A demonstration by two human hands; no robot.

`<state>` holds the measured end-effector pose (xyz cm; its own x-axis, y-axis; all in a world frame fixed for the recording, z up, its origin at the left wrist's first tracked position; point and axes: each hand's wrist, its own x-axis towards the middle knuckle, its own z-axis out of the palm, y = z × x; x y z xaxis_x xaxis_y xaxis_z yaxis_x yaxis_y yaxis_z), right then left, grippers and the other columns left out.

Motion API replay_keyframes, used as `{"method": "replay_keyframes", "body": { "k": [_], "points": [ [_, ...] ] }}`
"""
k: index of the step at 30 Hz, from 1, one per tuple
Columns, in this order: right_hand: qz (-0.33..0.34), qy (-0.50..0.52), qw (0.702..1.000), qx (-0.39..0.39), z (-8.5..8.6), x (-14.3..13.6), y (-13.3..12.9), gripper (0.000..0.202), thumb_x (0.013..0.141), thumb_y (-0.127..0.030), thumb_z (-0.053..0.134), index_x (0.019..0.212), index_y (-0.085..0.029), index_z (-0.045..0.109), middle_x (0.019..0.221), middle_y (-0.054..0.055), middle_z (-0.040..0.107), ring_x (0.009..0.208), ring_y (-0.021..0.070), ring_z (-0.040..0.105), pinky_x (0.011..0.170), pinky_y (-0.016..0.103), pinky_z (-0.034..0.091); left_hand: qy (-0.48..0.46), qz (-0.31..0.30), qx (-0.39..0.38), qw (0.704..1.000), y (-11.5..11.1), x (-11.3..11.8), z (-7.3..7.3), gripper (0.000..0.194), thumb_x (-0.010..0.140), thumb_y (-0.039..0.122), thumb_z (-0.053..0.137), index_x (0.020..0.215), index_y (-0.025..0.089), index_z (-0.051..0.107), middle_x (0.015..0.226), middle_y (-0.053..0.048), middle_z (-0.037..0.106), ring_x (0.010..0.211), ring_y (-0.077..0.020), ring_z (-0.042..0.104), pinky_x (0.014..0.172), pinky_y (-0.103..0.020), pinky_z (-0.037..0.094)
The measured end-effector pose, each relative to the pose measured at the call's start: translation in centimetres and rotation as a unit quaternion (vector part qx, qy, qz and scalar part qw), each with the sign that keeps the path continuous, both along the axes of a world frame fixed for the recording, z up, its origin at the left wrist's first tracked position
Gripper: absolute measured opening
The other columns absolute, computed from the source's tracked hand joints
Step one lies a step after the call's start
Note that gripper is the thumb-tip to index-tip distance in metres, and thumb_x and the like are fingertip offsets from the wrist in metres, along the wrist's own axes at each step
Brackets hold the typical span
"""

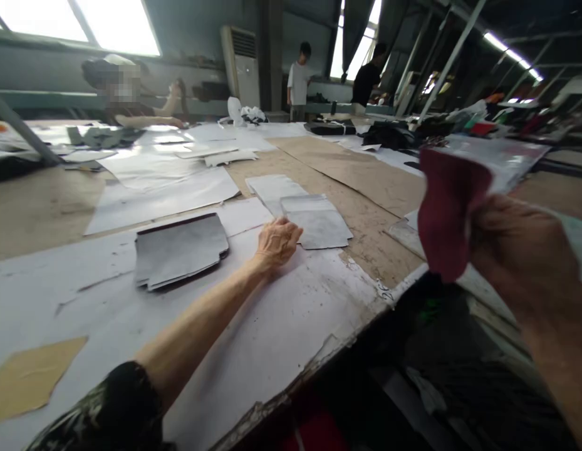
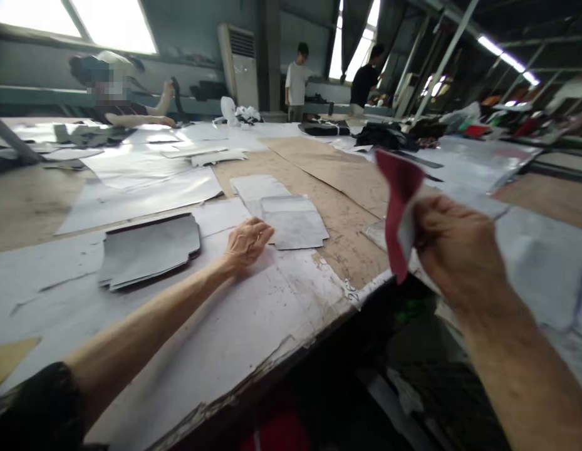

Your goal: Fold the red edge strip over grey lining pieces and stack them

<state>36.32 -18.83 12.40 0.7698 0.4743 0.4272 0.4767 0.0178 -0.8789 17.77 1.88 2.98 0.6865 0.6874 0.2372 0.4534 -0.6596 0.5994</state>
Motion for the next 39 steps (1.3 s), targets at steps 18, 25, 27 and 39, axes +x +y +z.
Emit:
{"method": "replay_keyframes", "body": {
  "k": [18,25,27,39],
  "points": [
    [0.466,-0.279,0.838,-0.053,-10.8,-23.5,7.0,0.016,0.078,-0.008,0.044,0.074,-0.017,0.057,0.068,0.004,0.06,0.065,0.0169,0.055,0.06,0.028,0.045,0.087,0.108,-0.193,0.971,-3.9,-19.6,1.3,0.022,0.062,0.026,0.055,0.077,0.016,0.068,0.06,0.003,0.054,0.057,-0.0132,0.047,0.052,-0.023,0.033],
    [0.41,-0.428,0.78,-0.2,-9.2,-15.8,11.6,0.026,0.068,-0.008,0.065,0.093,-0.015,0.063,0.092,0.007,0.065,0.09,0.0238,0.055,0.078,0.037,0.047,0.082,0.087,-0.092,0.989,-4.1,-19.3,0.7,0.033,0.062,0.014,0.053,0.091,0.021,0.066,0.086,-0.001,0.06,0.072,-0.0154,0.054,0.065,-0.026,0.044],
    [0.424,-0.45,0.751,-0.232,-9.1,-15.0,12.2,0.025,0.068,-0.01,0.067,0.092,-0.015,0.064,0.089,0.006,0.065,0.087,0.0224,0.055,0.078,0.036,0.047,0.086,0.075,-0.091,0.989,-3.9,-19.0,0.8,0.028,0.065,0.016,0.055,0.09,0.021,0.066,0.087,-0.002,0.06,0.076,-0.0165,0.055,0.069,-0.028,0.045],
    [0.459,-0.446,0.758,-0.123,-10.2,-14.0,12.5,0.015,0.073,-0.009,0.063,0.085,-0.017,0.066,0.076,0.003,0.059,0.075,0.0152,0.051,0.067,0.025,0.043,0.006,0.004,0.084,0.996,-3.9,-17.9,-1.3,0.023,0.073,0.011,0.058,0.092,0.021,0.066,0.084,-0.003,0.058,0.079,-0.017,0.054,0.073,-0.034,0.047]
  ]
}}
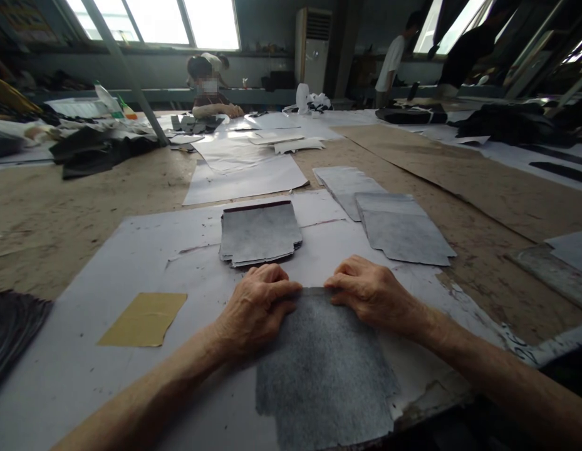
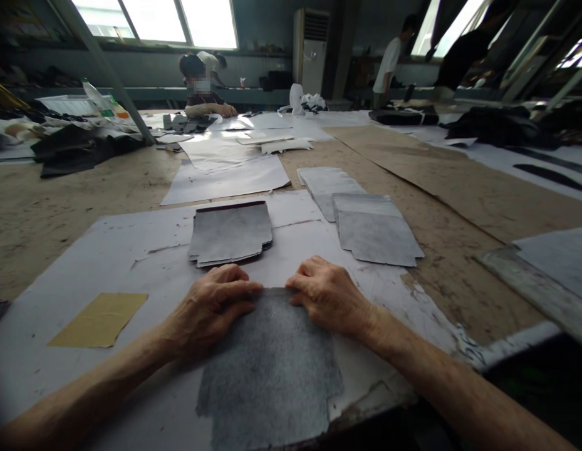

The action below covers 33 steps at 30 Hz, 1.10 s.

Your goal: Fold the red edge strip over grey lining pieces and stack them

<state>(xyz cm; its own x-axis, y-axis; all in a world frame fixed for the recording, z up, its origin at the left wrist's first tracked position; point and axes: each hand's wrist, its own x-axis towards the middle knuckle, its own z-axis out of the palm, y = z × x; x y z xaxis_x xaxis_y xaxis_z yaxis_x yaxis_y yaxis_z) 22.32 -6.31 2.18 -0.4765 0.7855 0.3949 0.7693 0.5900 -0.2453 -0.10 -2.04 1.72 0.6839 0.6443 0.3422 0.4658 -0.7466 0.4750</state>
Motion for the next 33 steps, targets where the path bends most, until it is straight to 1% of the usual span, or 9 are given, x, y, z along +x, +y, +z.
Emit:
{"method": "replay_keyframes", "body": {
  "k": [2,5,9,11,14,19,24,33],
  "points": [
    [0.022,0.0,0.999,0.031,-0.3,0.2,-0.1,0.013,0.078,-0.008,0.057,0.084,-0.016,0.065,0.075,0.004,0.058,0.074,0.015,0.05,0.065,0.025,0.042,-0.043,-0.022,0.036,0.998,0.1,-0.1,-0.5,0.022,0.077,0.009,0.053,0.091,0.019,0.066,0.08,-0.003,0.058,0.075,-0.0147,0.053,0.068,-0.03,0.047],
    [0.038,-0.005,0.997,0.064,-0.6,0.4,-0.2,0.019,0.079,-0.005,0.05,0.083,-0.015,0.065,0.074,0.004,0.057,0.072,0.0144,0.047,0.062,0.025,0.04,-0.074,-0.046,0.057,0.995,0.3,-0.1,-0.8,0.023,0.079,0.006,0.049,0.092,0.016,0.065,0.078,-0.003,0.058,0.071,-0.0124,0.053,0.064,-0.025,0.045],
    [0.072,-0.021,0.994,0.084,-0.6,0.5,-0.2,0.023,0.08,-0.003,0.046,0.086,-0.014,0.065,0.075,0.005,0.057,0.071,0.0144,0.045,0.06,0.024,0.039,-0.066,-0.097,0.122,0.986,0.5,-0.3,-0.4,0.024,0.081,0.005,0.047,0.093,0.016,0.065,0.076,-0.004,0.056,0.07,-0.013,0.05,0.067,-0.03,0.041],
    [0.087,-0.027,0.992,0.089,-0.4,0.6,-0.3,0.025,0.081,-0.002,0.042,0.087,-0.012,0.064,0.075,0.006,0.057,0.071,0.0146,0.044,0.06,0.025,0.04,-0.064,-0.125,0.132,0.981,0.5,-0.4,-0.2,0.026,0.081,0.004,0.045,0.094,0.015,0.065,0.076,-0.004,0.055,0.071,-0.0134,0.048,0.068,-0.032,0.04],
    [0.094,-0.039,0.99,0.099,-0.3,0.7,-0.5,0.026,0.082,-0.002,0.04,0.09,-0.011,0.064,0.076,0.007,0.057,0.071,0.0152,0.044,0.06,0.026,0.04,-0.061,-0.146,0.132,0.979,0.6,-0.6,-0.1,0.028,0.081,0.003,0.043,0.095,0.014,0.064,0.079,-0.006,0.055,0.073,-0.0143,0.047,0.07,-0.034,0.039],
    [0.094,-0.07,0.987,0.11,-0.4,0.7,-0.8,0.026,0.084,-0.004,0.039,0.095,-0.009,0.062,0.076,0.008,0.057,0.071,0.0162,0.044,0.062,0.028,0.042,-0.043,-0.151,0.132,0.979,0.9,-0.9,-0.3,0.03,0.081,0.003,0.041,0.101,0.014,0.061,0.084,-0.006,0.056,0.076,-0.0155,0.048,0.072,-0.035,0.039],
    [0.096,-0.077,0.986,0.109,-0.5,0.7,-0.9,0.028,0.086,-0.004,0.036,0.097,-0.007,0.062,0.078,0.008,0.057,0.073,0.0167,0.044,0.063,0.029,0.043,-0.042,-0.158,0.148,0.975,0.9,-0.7,-0.5,0.027,0.081,0.002,0.042,0.097,0.014,0.06,0.081,-0.005,0.056,0.074,-0.0152,0.047,0.071,-0.034,0.038],
    [0.092,-0.14,0.98,0.11,-0.7,0.6,-1.3,0.028,0.088,-0.008,0.035,0.101,-0.009,0.06,0.083,0.008,0.059,0.074,0.0172,0.045,0.066,0.031,0.042,-0.025,-0.154,0.166,0.974,0.7,-0.6,-0.7,0.025,0.081,0.002,0.042,0.097,0.013,0.058,0.081,-0.006,0.056,0.073,-0.0153,0.047,0.069,-0.034,0.038]
  ]
}}
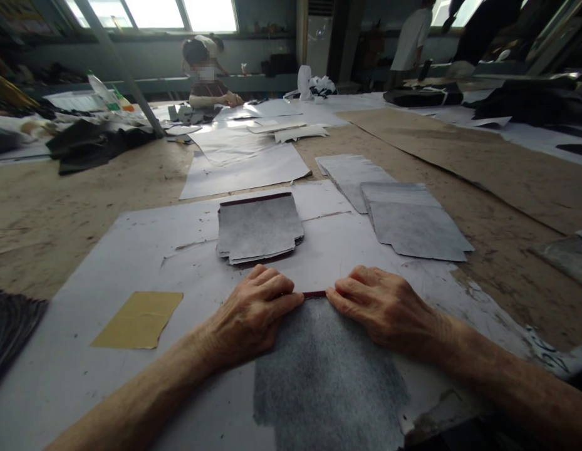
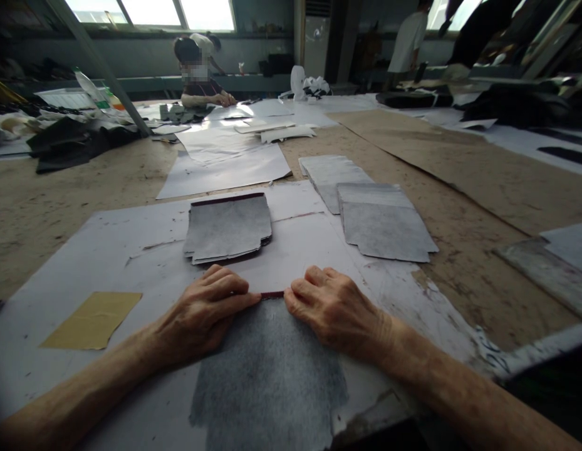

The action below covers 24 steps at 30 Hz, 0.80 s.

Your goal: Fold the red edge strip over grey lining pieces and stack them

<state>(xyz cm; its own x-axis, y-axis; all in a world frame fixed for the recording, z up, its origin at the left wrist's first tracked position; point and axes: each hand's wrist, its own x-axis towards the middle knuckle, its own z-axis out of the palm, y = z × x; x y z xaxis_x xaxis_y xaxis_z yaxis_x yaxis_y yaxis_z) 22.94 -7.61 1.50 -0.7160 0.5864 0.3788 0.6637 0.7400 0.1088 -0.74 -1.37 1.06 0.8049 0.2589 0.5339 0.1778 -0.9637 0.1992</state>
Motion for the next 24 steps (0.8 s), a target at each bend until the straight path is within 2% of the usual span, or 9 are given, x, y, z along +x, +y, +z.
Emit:
{"method": "replay_keyframes", "body": {
  "k": [10,16,24],
  "points": [
    [0.004,-0.006,1.0,-0.015,0.1,0.2,0.3,0.027,0.087,-0.009,0.036,0.1,-0.01,0.06,0.083,0.007,0.058,0.073,0.0168,0.042,0.067,0.031,0.042,0.028,0.002,0.01,1.0,-0.2,0.2,0.3,0.022,0.081,0.003,0.041,0.092,0.013,0.058,0.081,-0.006,0.056,0.074,-0.0158,0.047,0.071,-0.035,0.038],
    [0.028,-0.013,0.998,-0.047,1.0,0.5,0.7,0.027,0.086,-0.007,0.035,0.098,-0.009,0.06,0.083,0.008,0.055,0.073,0.0163,0.041,0.068,0.03,0.043,0.045,0.003,0.007,0.999,-0.2,0.2,0.5,0.025,0.081,0.004,0.039,0.094,0.014,0.058,0.081,-0.006,0.055,0.073,-0.0155,0.047,0.072,-0.035,0.037],
    [0.025,0.036,0.997,-0.06,1.4,1.7,1.3,0.019,0.086,-0.009,0.04,0.084,-0.01,0.059,0.081,0.008,0.057,0.074,0.0158,0.044,0.068,0.029,0.043,0.023,0.001,0.011,1.0,0.0,0.3,0.3,0.027,0.082,0.002,0.037,0.097,0.014,0.056,0.082,-0.006,0.054,0.074,-0.0159,0.047,0.069,-0.034,0.037]
  ]
}}
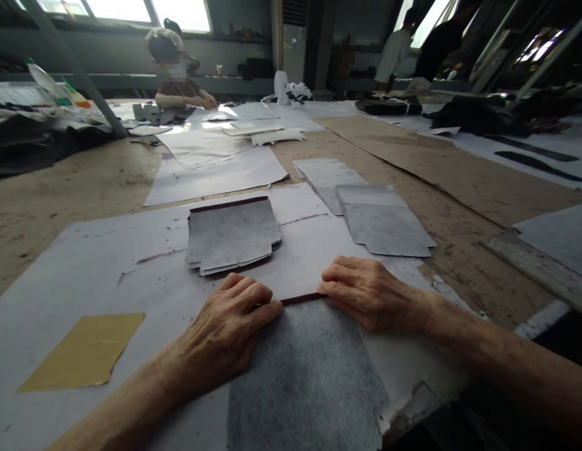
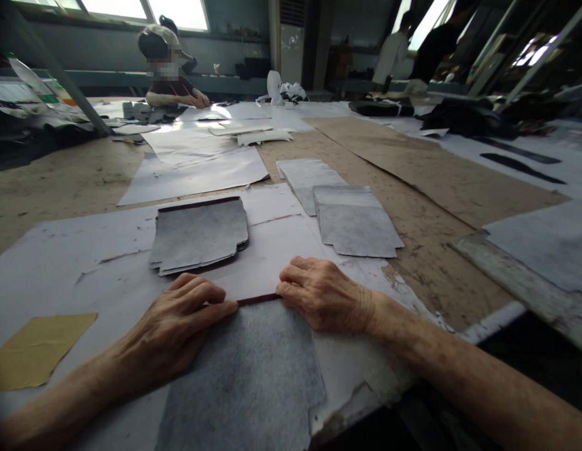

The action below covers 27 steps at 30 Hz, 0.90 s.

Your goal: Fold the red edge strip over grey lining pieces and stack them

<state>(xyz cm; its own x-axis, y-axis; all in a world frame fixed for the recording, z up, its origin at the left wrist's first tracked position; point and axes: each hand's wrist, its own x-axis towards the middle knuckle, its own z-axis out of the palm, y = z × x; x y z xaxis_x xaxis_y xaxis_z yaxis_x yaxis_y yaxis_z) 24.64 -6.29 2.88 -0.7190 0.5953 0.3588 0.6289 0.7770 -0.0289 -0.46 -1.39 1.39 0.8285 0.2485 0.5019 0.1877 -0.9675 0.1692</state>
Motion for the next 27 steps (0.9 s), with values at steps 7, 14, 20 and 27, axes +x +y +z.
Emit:
{"method": "replay_keyframes", "body": {
  "k": [7,14,20,27],
  "points": [
    [-0.027,0.048,0.998,-0.007,-0.3,1.4,-0.6,0.015,0.086,-0.013,0.047,0.095,-0.008,0.058,0.087,0.01,0.058,0.08,0.0172,0.049,0.071,0.031,0.045,0.005,0.0,-0.014,1.0,-0.1,-0.1,0.0,0.028,0.081,0.001,0.039,0.099,0.014,0.055,0.084,-0.007,0.053,0.074,-0.0162,0.045,0.07,-0.034,0.036],
    [-0.044,0.061,0.997,0.014,-0.9,2.0,-1.0,0.013,0.086,-0.013,0.047,0.095,-0.01,0.057,0.086,0.009,0.058,0.078,0.0163,0.05,0.069,0.03,0.046,0.009,0.006,-0.013,1.0,-0.1,-0.1,0.0,0.028,0.082,0.001,0.038,0.099,0.014,0.055,0.084,-0.006,0.053,0.075,-0.0159,0.046,0.071,-0.032,0.036],
    [-0.087,0.121,0.989,0.022,-0.5,1.2,-1.3,0.019,0.085,-0.008,0.044,0.1,-0.013,0.056,0.089,0.009,0.057,0.082,0.0163,0.051,0.07,0.03,0.046,0.006,0.007,-0.018,1.0,-0.1,0.0,-0.1,0.028,0.081,0.001,0.038,0.099,0.015,0.055,0.084,-0.006,0.054,0.075,-0.0161,0.046,0.071,-0.034,0.037],
    [-0.022,0.08,0.995,0.051,-0.5,-4.0,-1.0,0.028,0.084,-0.004,0.034,0.089,-0.009,0.061,0.083,0.01,0.059,0.078,0.0191,0.049,0.068,0.033,0.045,0.004,0.013,-0.014,1.0,-0.1,0.0,-0.1,0.026,0.08,0.003,0.039,0.095,0.015,0.056,0.081,-0.006,0.054,0.074,-0.0158,0.046,0.072,-0.034,0.037]
  ]
}}
